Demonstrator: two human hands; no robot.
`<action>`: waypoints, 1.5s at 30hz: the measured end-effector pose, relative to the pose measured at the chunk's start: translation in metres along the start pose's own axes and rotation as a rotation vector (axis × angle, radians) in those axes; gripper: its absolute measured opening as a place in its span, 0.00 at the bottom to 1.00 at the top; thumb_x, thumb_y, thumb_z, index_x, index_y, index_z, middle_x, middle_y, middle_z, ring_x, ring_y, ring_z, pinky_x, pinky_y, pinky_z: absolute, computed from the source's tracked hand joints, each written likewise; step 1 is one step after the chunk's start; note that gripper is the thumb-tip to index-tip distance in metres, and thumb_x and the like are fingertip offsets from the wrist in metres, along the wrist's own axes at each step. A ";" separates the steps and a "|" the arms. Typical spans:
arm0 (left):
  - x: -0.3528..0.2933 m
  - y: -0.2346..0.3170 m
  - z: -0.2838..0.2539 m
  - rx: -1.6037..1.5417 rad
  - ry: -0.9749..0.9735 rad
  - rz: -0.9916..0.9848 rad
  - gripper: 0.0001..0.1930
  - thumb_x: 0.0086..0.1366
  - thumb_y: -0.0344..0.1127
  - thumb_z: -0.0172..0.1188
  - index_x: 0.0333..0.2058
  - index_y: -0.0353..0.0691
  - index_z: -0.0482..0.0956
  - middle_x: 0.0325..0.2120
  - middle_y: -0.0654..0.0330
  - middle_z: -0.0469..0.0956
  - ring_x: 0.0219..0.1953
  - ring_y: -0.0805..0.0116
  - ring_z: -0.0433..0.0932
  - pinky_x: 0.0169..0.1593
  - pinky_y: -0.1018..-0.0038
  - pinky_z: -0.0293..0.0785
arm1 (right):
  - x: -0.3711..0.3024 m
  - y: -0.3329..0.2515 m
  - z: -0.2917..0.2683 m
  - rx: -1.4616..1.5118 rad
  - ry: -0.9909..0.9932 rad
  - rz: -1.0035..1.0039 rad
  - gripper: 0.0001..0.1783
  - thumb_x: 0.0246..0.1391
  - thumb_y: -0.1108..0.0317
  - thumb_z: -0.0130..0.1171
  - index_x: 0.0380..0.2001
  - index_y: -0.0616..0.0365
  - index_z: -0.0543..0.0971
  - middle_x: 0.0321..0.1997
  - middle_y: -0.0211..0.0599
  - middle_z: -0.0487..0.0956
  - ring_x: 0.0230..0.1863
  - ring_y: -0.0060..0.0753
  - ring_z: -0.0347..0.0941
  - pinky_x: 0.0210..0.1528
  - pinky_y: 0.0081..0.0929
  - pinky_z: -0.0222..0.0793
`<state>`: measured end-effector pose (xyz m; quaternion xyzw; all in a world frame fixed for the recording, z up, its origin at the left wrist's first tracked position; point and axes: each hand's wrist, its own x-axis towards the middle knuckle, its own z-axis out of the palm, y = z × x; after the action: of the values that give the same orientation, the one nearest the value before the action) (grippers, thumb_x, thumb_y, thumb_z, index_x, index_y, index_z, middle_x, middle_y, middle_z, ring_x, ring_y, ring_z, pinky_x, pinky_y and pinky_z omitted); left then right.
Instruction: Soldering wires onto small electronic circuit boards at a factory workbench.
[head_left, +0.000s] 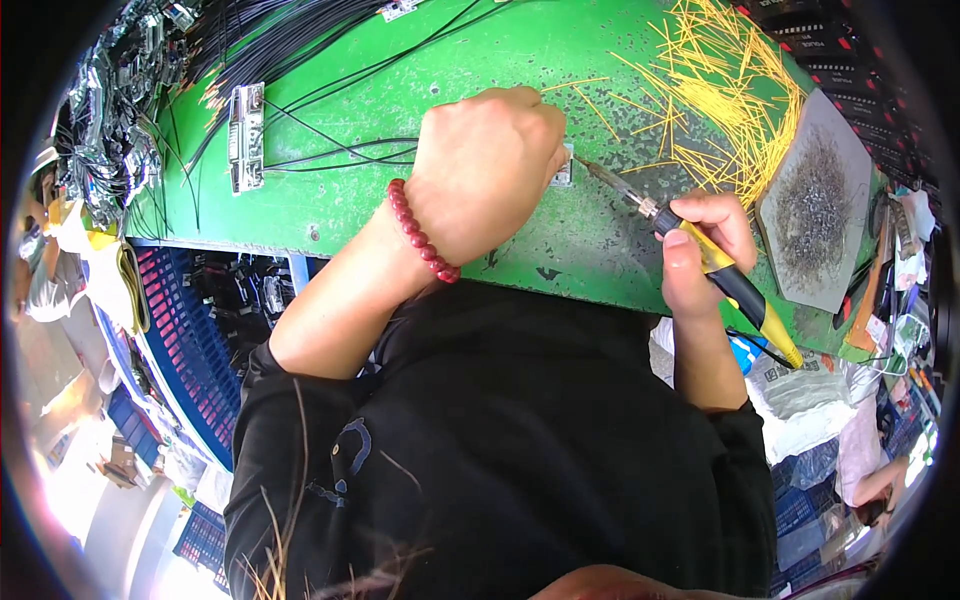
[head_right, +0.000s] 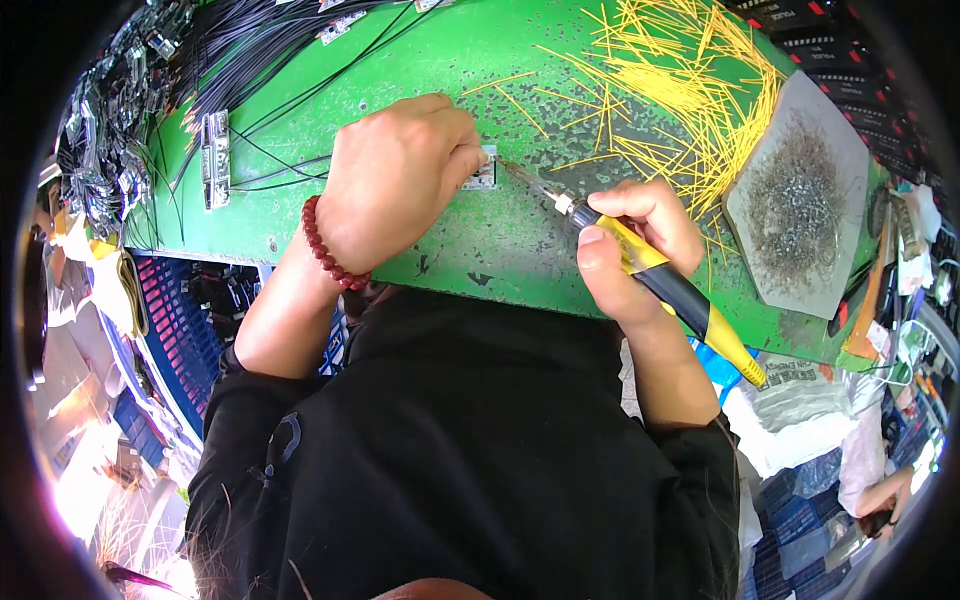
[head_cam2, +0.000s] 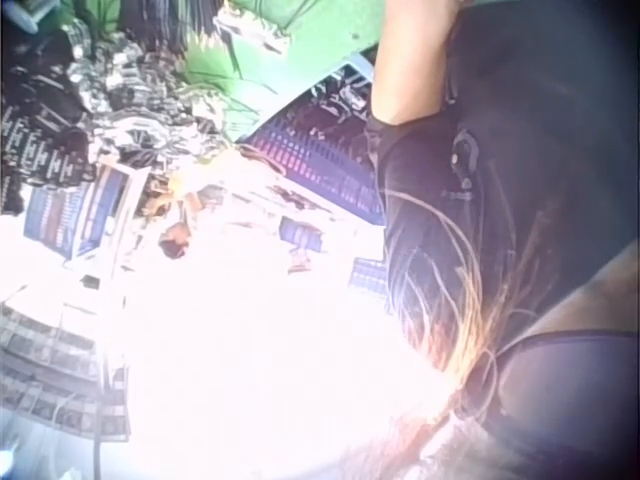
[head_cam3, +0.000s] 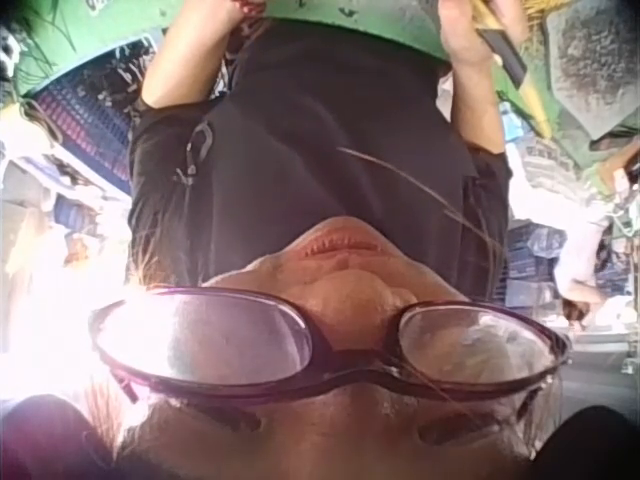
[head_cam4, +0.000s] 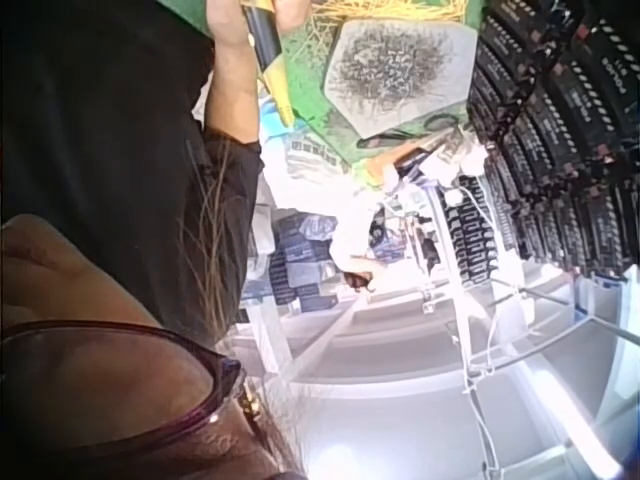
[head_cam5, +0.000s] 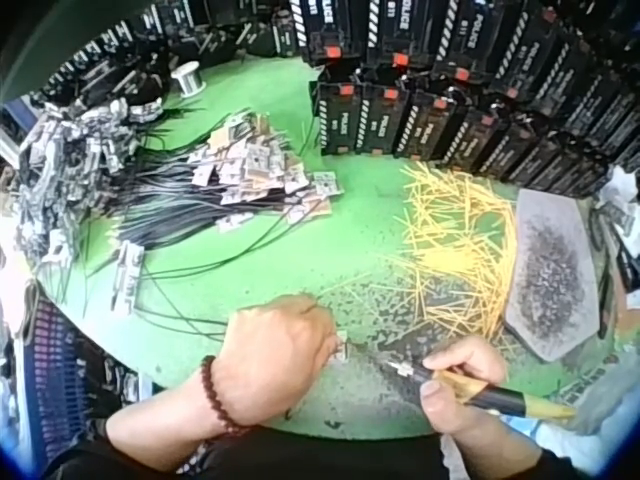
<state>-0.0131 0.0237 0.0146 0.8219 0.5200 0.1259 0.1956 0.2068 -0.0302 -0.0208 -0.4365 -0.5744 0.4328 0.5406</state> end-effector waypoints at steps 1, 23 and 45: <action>0.000 0.000 0.000 -0.002 0.000 -0.007 0.07 0.58 0.36 0.59 0.26 0.40 0.78 0.27 0.58 0.77 0.31 0.55 0.77 0.33 0.62 0.73 | 0.000 0.000 0.000 -0.009 0.002 0.005 0.15 0.49 0.64 0.65 0.33 0.63 0.73 0.25 0.28 0.70 0.23 0.14 0.60 0.25 0.16 0.54; -0.005 -0.004 -0.005 -0.220 0.092 0.023 0.04 0.54 0.30 0.62 0.27 0.37 0.78 0.27 0.54 0.76 0.32 0.53 0.77 0.36 0.64 0.74 | 0.001 -0.010 0.009 -0.012 0.051 0.027 0.19 0.64 0.61 0.49 0.52 0.62 0.66 0.25 0.43 0.79 0.18 0.20 0.64 0.25 0.18 0.64; -0.001 -0.008 -0.033 -0.052 0.276 0.102 0.07 0.52 0.25 0.65 0.26 0.35 0.73 0.24 0.54 0.76 0.27 0.56 0.76 0.32 0.67 0.71 | 0.016 -0.022 0.009 0.149 0.066 0.111 0.15 0.59 0.74 0.56 0.49 0.63 0.73 0.36 0.43 0.80 0.32 0.20 0.76 0.30 0.17 0.72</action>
<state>-0.0336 0.0316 0.0405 0.8167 0.4963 0.2609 0.1365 0.1965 -0.0205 0.0040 -0.4405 -0.4974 0.4889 0.5653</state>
